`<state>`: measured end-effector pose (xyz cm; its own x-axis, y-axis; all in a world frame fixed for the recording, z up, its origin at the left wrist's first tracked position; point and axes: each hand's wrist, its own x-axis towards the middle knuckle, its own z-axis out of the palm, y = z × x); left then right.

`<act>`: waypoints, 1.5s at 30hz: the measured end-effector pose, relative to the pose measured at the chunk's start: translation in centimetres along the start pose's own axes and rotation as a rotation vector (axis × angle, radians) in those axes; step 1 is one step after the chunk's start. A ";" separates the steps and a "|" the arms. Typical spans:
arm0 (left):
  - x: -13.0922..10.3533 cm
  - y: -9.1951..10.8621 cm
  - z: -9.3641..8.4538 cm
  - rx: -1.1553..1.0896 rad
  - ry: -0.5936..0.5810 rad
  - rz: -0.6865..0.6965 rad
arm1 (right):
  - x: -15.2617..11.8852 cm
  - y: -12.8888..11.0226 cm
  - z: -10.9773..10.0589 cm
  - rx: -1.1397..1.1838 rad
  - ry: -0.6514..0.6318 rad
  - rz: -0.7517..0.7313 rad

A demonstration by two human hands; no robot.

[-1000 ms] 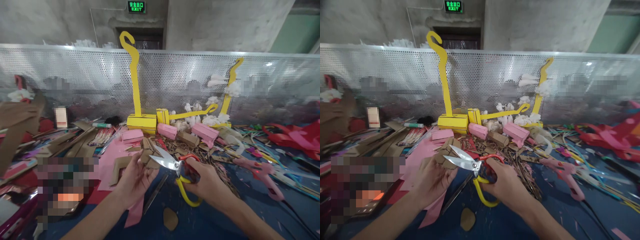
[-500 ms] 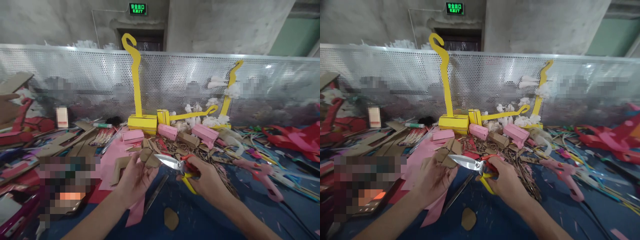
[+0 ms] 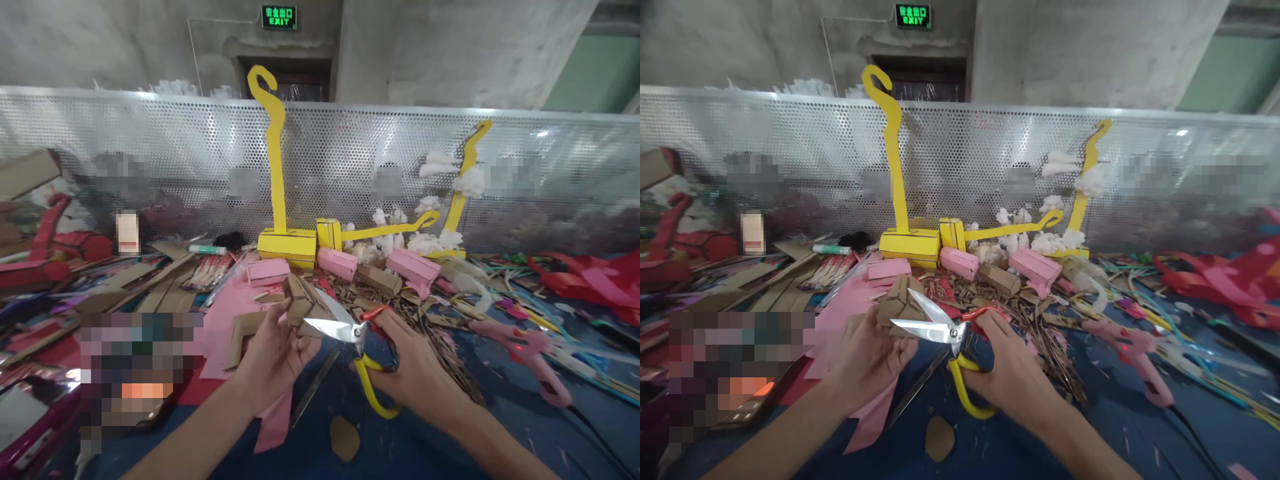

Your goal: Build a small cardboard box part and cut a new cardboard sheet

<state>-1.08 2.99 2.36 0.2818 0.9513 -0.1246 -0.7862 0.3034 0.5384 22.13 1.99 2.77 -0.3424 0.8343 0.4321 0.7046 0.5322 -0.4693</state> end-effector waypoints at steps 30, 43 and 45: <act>-0.2 0.2 0.5 -0.070 0.062 0.091 | -0.3 1.0 1.2 0.098 -0.004 0.046; -1.0 -0.3 1.4 -0.093 0.085 0.098 | -0.8 -0.3 2.2 0.430 -0.146 0.100; -1.0 -0.4 1.5 -0.104 0.097 0.110 | -1.0 -0.2 2.3 0.454 -0.142 0.102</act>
<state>-0.18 1.84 3.55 0.1409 0.9782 -0.1524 -0.8634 0.1967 0.4645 20.85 1.38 0.67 -0.3899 0.8799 0.2718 0.4070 0.4294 -0.8062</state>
